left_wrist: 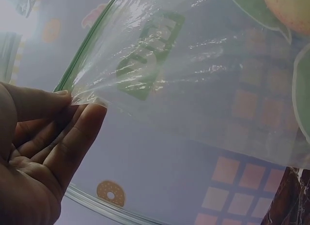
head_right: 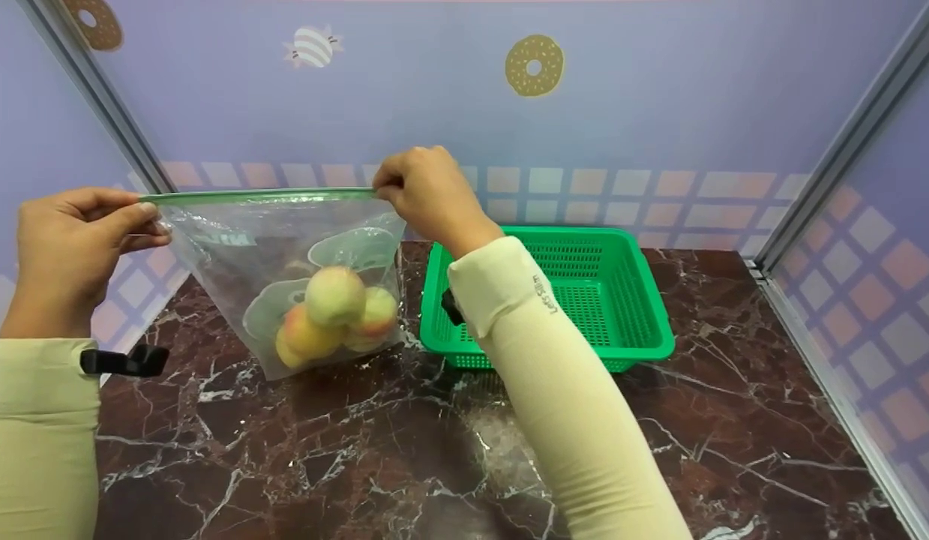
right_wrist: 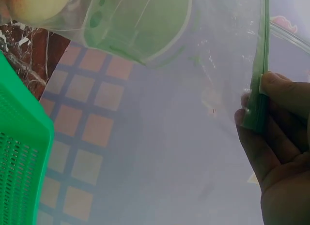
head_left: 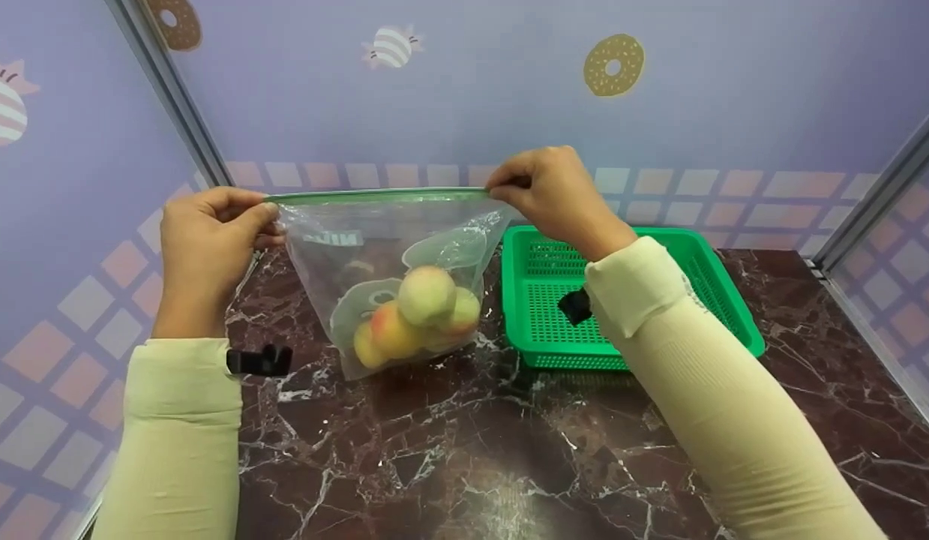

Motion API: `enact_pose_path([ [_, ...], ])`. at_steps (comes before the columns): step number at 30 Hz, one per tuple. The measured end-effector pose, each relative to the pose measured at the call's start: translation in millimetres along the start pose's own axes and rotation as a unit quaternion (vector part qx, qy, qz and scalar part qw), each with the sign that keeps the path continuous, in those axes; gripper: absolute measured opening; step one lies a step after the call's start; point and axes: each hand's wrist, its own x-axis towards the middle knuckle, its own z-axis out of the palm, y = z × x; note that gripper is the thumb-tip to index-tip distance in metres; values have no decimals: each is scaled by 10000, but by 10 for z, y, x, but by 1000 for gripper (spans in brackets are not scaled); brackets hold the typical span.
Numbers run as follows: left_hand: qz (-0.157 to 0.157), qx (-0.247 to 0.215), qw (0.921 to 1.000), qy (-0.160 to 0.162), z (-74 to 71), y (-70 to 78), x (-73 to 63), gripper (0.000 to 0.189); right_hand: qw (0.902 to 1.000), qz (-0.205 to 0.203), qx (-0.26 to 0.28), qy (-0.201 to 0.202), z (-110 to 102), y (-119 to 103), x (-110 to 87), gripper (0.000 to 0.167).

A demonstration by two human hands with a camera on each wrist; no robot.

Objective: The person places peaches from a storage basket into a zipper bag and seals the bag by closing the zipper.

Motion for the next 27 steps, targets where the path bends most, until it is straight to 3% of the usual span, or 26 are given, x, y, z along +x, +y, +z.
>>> enact_pose_path([
  [16, -1, -57, 10000, -46, 33, 33, -37, 12, 9996, -128, -25, 240, -89, 150, -73, 11],
  [21, -20, 134, 9999, -84, 62, 59, -60, 13, 9997, -99, -139, 149, -117, 177, -89, 13],
  [27, 33, -237, 9997, -111, 94, 54, -110, 11, 9969, -402, -663, -100, -111, 204, -68, 20],
])
